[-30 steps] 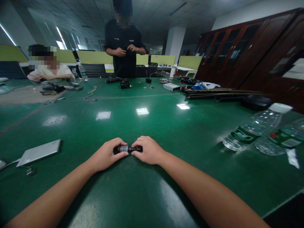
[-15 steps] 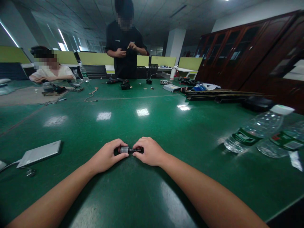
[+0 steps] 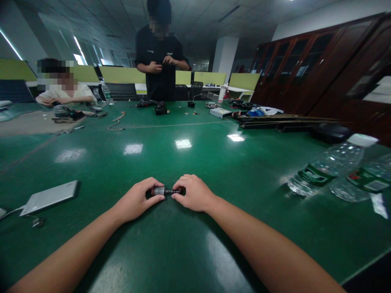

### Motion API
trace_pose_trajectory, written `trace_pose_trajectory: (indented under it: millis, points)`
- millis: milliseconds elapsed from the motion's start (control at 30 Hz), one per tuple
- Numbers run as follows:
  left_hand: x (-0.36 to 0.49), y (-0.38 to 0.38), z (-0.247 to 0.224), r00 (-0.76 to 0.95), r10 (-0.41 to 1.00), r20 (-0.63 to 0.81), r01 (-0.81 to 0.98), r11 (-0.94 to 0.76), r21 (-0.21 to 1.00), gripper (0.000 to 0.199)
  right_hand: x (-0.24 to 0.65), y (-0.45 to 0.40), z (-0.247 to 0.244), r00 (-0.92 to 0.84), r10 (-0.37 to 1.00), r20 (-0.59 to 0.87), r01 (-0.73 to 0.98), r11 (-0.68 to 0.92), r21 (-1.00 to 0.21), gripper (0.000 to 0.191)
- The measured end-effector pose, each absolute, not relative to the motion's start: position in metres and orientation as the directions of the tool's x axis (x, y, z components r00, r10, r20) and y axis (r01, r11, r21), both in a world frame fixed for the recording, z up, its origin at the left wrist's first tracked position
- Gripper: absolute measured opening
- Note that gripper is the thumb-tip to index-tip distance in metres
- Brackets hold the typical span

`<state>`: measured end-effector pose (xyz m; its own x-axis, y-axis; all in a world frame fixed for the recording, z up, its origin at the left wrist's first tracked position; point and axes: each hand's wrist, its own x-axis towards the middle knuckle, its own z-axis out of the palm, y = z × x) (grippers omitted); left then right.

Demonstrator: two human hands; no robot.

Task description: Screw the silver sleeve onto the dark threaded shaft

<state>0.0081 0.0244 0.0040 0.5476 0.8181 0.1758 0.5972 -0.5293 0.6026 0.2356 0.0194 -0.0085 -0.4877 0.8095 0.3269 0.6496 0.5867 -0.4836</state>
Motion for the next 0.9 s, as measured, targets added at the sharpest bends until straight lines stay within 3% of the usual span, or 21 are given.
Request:
trace_pose_trajectory:
  millis: [400,900]
  points:
    - [0.006,0.026,0.001,0.545,0.811,0.212,0.582,-0.548,0.601,0.02,0.264,0.035,-0.008,-0.409,0.872,0.268,0.707,0.489,-0.511,0.003]
    - [0.005,0.025,0.004,0.579,0.78,0.238,0.54,-0.586,0.604,0.022,0.238,0.019,-0.007,-0.516,0.804,0.297,0.608,0.588,-0.534,0.019]
